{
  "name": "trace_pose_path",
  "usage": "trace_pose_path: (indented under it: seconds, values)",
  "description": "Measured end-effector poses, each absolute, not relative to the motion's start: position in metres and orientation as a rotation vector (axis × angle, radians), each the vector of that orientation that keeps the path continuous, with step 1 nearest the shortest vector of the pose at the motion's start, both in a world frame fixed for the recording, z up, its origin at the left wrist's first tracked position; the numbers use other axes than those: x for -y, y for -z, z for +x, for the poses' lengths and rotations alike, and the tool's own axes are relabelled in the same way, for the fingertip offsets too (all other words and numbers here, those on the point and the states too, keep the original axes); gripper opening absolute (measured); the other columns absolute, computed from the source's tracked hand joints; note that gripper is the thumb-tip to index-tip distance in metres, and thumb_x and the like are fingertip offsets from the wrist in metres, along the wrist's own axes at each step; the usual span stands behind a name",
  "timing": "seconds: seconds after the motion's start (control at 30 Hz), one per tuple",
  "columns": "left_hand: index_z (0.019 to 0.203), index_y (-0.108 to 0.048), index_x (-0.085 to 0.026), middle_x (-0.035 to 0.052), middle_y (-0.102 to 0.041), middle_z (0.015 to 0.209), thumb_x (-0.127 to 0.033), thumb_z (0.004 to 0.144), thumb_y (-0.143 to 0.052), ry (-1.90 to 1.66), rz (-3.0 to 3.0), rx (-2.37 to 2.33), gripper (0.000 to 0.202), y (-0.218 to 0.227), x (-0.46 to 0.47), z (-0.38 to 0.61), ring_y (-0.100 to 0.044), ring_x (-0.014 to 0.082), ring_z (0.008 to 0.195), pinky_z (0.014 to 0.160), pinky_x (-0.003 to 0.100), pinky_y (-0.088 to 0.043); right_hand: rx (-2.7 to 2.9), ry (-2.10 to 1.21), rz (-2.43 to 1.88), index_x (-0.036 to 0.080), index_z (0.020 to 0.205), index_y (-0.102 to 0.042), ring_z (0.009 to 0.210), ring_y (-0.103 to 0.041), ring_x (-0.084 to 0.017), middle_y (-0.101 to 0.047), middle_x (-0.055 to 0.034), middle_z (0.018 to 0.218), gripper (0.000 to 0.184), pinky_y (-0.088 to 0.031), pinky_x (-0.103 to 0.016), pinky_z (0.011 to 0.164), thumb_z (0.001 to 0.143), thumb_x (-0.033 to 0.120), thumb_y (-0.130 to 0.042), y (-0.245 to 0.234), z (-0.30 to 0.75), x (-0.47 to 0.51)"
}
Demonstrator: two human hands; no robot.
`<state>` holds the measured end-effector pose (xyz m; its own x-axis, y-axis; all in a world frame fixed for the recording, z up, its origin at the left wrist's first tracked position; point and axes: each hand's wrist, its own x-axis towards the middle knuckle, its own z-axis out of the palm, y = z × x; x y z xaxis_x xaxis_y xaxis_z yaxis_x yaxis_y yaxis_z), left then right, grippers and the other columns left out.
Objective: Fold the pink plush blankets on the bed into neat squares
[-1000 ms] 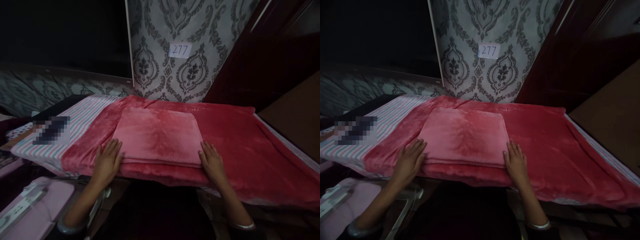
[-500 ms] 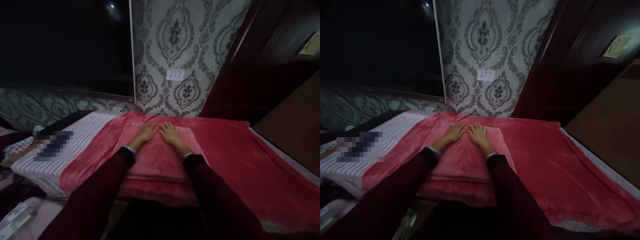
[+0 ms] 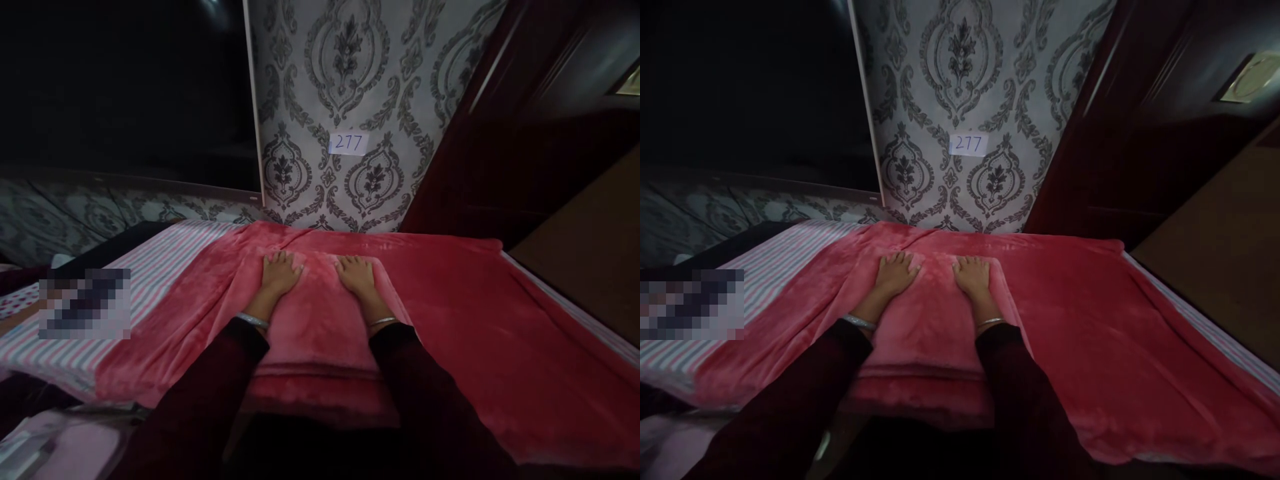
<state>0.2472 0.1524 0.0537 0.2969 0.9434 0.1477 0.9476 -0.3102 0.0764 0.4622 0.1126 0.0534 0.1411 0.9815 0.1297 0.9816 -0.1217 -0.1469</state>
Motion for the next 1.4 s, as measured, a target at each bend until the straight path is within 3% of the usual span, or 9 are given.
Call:
trace_pose_path:
  seconds: [0.17, 0.33, 0.5, 0.77, 0.93, 1.03, 1.17, 1.4]
  values:
    - [0.154, -0.047, -0.016, 0.0191, -0.042, 0.162, -0.051, 0.102, -0.027, 0.231, -2.361, 2.076, 0.066, -0.058, -0.162, 0.228, -0.032, 0.0354, 0.153, 0.124, 0.066, -0.018, 1.78, -0.077, -2.302, 0.022, 0.141, -0.063, 0.139, -0.049, -0.034, -0.059, -0.0116, 0.15, 0.054, -0.037, -0.059, 0.113, 0.105, 0.041, -0.028, -0.053, 0.478, -0.113]
    - [0.157, -0.042, -0.017, 0.0173, -0.033, 0.168, -0.05, 0.102, -0.024, 0.253, -2.296, 2.272, 0.068, -0.063, -0.162, 0.205, -0.025, 0.0383, 0.156, 0.119, 0.072, -0.027, 1.642, -0.14, -2.335, 0.025, 0.146, -0.059, 0.142, -0.046, -0.034, -0.052, -0.0126, 0.156, 0.057, -0.039, -0.061, 0.111, 0.105, 0.043, -0.025, -0.044, 0.491, -0.114]
    - [0.162, -0.034, -0.014, 0.0163, -0.025, 0.172, -0.051, 0.102, -0.021, 0.247, -2.368, 2.252, 0.071, -0.062, -0.156, 0.187, -0.025, 0.0374, 0.157, 0.12, 0.065, -0.032, 1.578, -0.208, -2.326, 0.025, 0.156, -0.048, 0.145, -0.045, -0.032, -0.043, -0.0129, 0.163, 0.062, -0.042, -0.057, 0.112, 0.106, 0.046, -0.018, -0.036, 0.511, -0.106]
    - [0.166, -0.024, -0.02, 0.0133, -0.014, 0.175, -0.053, 0.104, -0.022, 0.189, -2.391, 2.193, 0.07, -0.056, -0.13, 0.161, -0.02, 0.0336, 0.159, 0.125, 0.058, -0.024, 1.56, -0.222, -2.309, 0.017, 0.162, -0.035, 0.149, -0.041, -0.029, -0.042, -0.0178, 0.163, 0.062, -0.036, -0.056, 0.118, 0.106, 0.037, -0.016, -0.026, 0.541, -0.072]
    - [0.165, -0.025, -0.016, 0.0184, -0.025, 0.171, -0.052, 0.104, -0.028, 0.148, -2.342, 2.212, 0.07, -0.065, -0.101, 0.141, -0.023, 0.036, 0.158, 0.124, 0.059, -0.024, 1.557, -0.138, -2.307, 0.023, 0.163, -0.034, 0.154, -0.031, -0.036, -0.033, -0.0187, 0.167, 0.063, -0.031, -0.068, 0.115, 0.104, 0.045, -0.03, -0.041, 0.543, -0.04]
    - [0.16, -0.037, -0.014, 0.0194, -0.027, 0.17, -0.048, 0.104, -0.033, 0.292, -2.406, 1.964, 0.066, -0.068, -0.065, 0.156, -0.021, 0.0379, 0.158, 0.124, 0.061, -0.023, 1.838, 0.063, -2.113, 0.021, 0.162, -0.037, 0.157, -0.024, -0.033, -0.03, -0.0151, 0.17, 0.061, -0.026, -0.06, 0.121, 0.104, 0.041, -0.032, -0.052, 0.499, -0.008]
    - [0.159, -0.041, -0.025, 0.0096, -0.034, 0.169, -0.044, 0.104, -0.038, 0.337, -2.732, 1.428, 0.058, -0.051, -0.008, 0.199, -0.025, 0.0308, 0.158, 0.127, 0.058, -0.022, 2.217, 0.055, -1.895, 0.026, 0.16, -0.042, 0.155, -0.03, -0.03, -0.036, -0.0094, 0.168, 0.056, -0.027, -0.054, 0.123, 0.105, 0.037, -0.034, -0.044, 0.424, 0.035]
    - [0.159, -0.042, -0.023, 0.0121, -0.035, 0.168, -0.047, 0.102, -0.046, 0.405, -2.654, 1.368, 0.062, -0.011, 0.028, 0.197, -0.03, 0.0311, 0.156, 0.128, 0.056, -0.022, 2.215, 0.145, -1.909, 0.029, 0.16, -0.041, 0.155, -0.029, -0.029, -0.036, -0.0064, 0.168, 0.055, -0.025, -0.052, 0.123, 0.106, 0.038, -0.036, -0.016, 0.41, 0.061]
